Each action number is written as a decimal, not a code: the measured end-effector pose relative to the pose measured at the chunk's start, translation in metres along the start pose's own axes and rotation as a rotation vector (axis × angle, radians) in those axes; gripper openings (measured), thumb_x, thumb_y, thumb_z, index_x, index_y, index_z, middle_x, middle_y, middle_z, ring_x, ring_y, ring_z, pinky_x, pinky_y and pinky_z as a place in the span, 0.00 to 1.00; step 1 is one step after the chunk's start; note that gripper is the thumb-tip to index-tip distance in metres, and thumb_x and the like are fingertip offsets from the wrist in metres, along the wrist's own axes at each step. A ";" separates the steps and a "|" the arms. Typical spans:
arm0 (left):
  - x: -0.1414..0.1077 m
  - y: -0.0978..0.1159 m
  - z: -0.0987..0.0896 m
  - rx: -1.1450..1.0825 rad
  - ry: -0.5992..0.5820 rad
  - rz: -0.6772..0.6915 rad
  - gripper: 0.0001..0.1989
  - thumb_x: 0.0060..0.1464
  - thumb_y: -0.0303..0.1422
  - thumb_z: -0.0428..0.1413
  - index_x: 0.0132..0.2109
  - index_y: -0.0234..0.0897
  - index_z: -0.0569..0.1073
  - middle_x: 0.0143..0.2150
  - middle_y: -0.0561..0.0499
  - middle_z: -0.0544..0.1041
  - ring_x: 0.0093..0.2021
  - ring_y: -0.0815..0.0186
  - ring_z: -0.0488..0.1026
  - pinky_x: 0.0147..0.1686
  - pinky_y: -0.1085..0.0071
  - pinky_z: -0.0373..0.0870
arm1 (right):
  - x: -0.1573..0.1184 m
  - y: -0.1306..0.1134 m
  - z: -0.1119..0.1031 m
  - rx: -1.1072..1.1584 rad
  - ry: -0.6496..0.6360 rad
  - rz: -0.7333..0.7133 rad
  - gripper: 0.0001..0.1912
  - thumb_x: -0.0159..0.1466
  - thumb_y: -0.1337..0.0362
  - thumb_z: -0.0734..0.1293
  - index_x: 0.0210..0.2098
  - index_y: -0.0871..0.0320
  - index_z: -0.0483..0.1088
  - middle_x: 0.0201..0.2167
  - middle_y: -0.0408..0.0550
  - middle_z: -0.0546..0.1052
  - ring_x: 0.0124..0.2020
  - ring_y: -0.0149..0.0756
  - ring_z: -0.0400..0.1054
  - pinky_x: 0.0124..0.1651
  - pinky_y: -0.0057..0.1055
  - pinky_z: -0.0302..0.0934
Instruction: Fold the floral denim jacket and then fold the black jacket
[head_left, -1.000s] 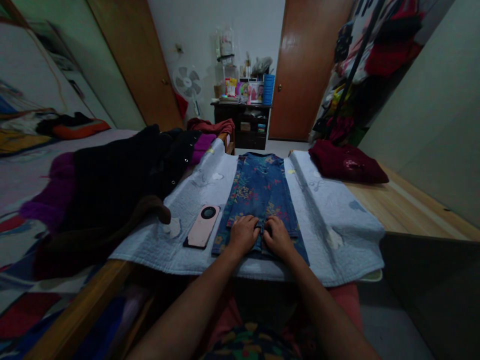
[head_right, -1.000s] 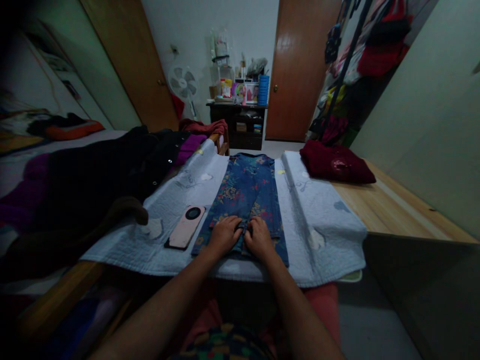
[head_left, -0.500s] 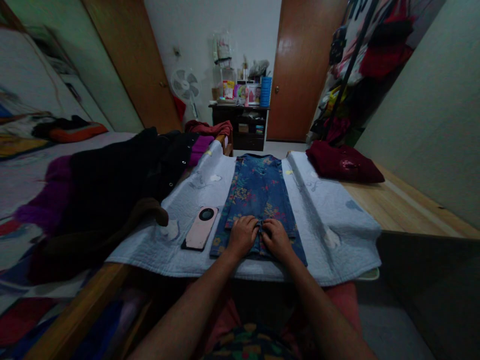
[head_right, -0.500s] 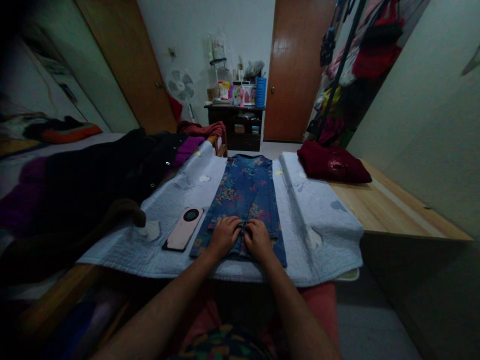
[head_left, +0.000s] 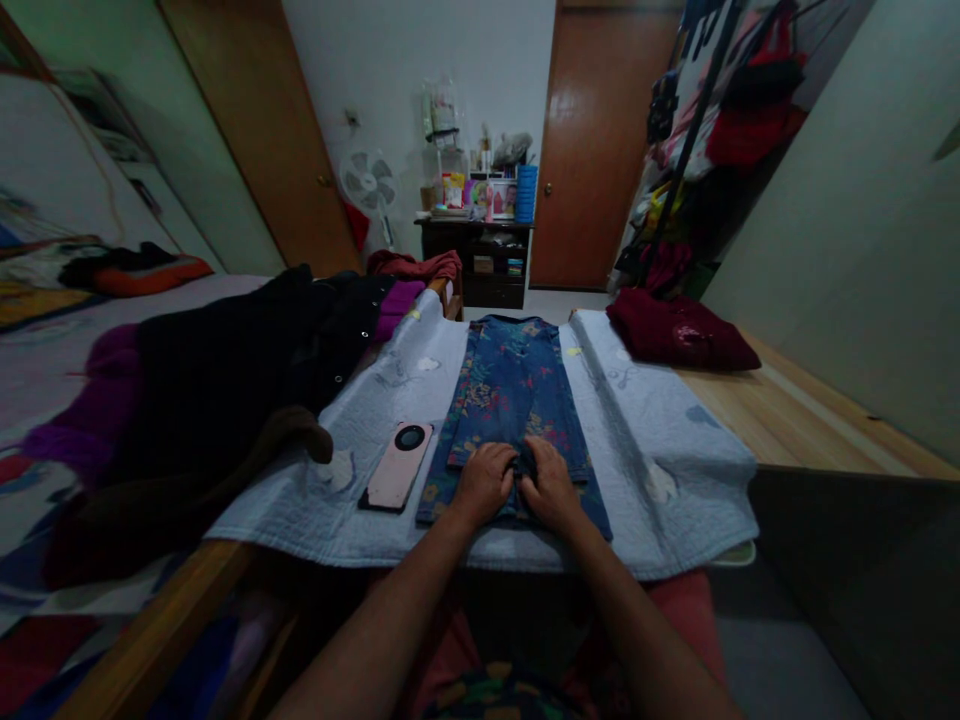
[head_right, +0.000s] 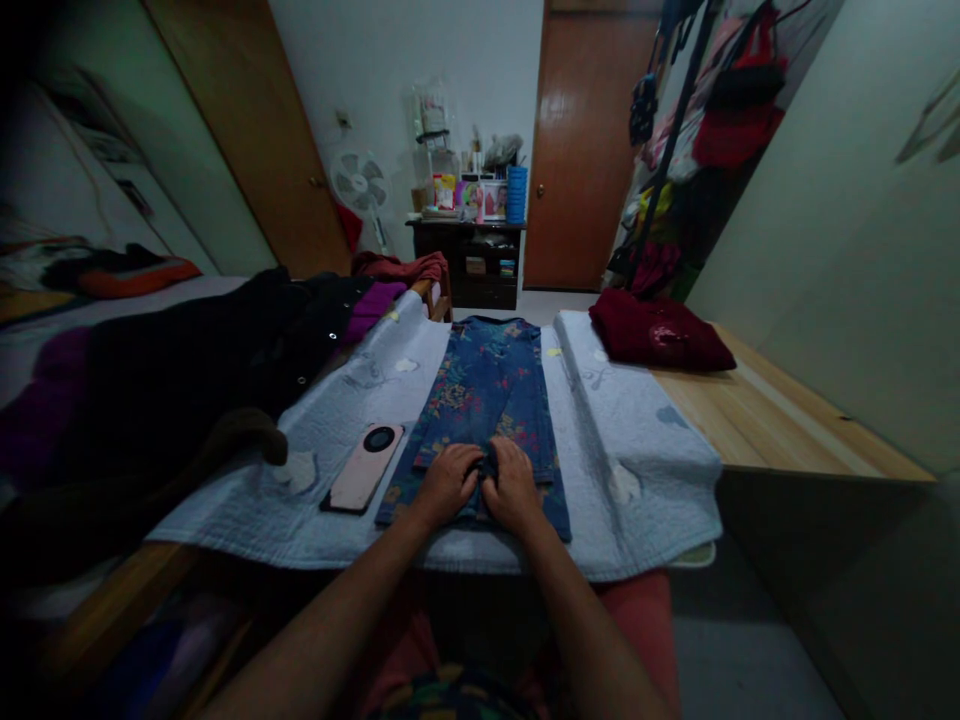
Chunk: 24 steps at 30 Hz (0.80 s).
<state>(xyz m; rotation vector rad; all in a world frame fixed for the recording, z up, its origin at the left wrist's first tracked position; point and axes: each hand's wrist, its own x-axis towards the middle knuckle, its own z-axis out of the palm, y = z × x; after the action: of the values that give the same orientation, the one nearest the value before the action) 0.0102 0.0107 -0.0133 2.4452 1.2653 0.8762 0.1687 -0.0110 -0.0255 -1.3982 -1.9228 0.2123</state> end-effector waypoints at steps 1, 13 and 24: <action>0.000 0.000 0.000 0.002 0.000 -0.004 0.16 0.53 0.24 0.53 0.49 0.38 0.71 0.49 0.46 0.75 0.52 0.59 0.68 0.54 0.57 0.64 | 0.000 0.000 0.000 -0.007 -0.023 -0.011 0.27 0.56 0.71 0.60 0.56 0.62 0.63 0.55 0.58 0.69 0.59 0.45 0.60 0.62 0.46 0.52; -0.001 0.000 0.001 0.024 0.002 -0.004 0.15 0.54 0.24 0.52 0.49 0.38 0.70 0.49 0.47 0.74 0.51 0.60 0.68 0.54 0.58 0.64 | 0.000 -0.001 0.001 -0.063 -0.047 -0.004 0.24 0.57 0.71 0.61 0.53 0.62 0.67 0.55 0.58 0.70 0.58 0.45 0.60 0.62 0.45 0.53; -0.001 0.002 0.000 0.011 -0.002 -0.012 0.15 0.54 0.24 0.52 0.48 0.38 0.70 0.48 0.47 0.74 0.50 0.60 0.68 0.53 0.59 0.64 | -0.001 0.000 0.003 -0.066 -0.094 -0.003 0.29 0.58 0.71 0.60 0.59 0.60 0.65 0.56 0.54 0.71 0.59 0.46 0.61 0.63 0.46 0.52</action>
<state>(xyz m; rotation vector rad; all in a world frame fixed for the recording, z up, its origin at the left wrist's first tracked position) 0.0110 0.0088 -0.0127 2.4439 1.2860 0.8650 0.1670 -0.0113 -0.0277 -1.4510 -2.0250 0.2180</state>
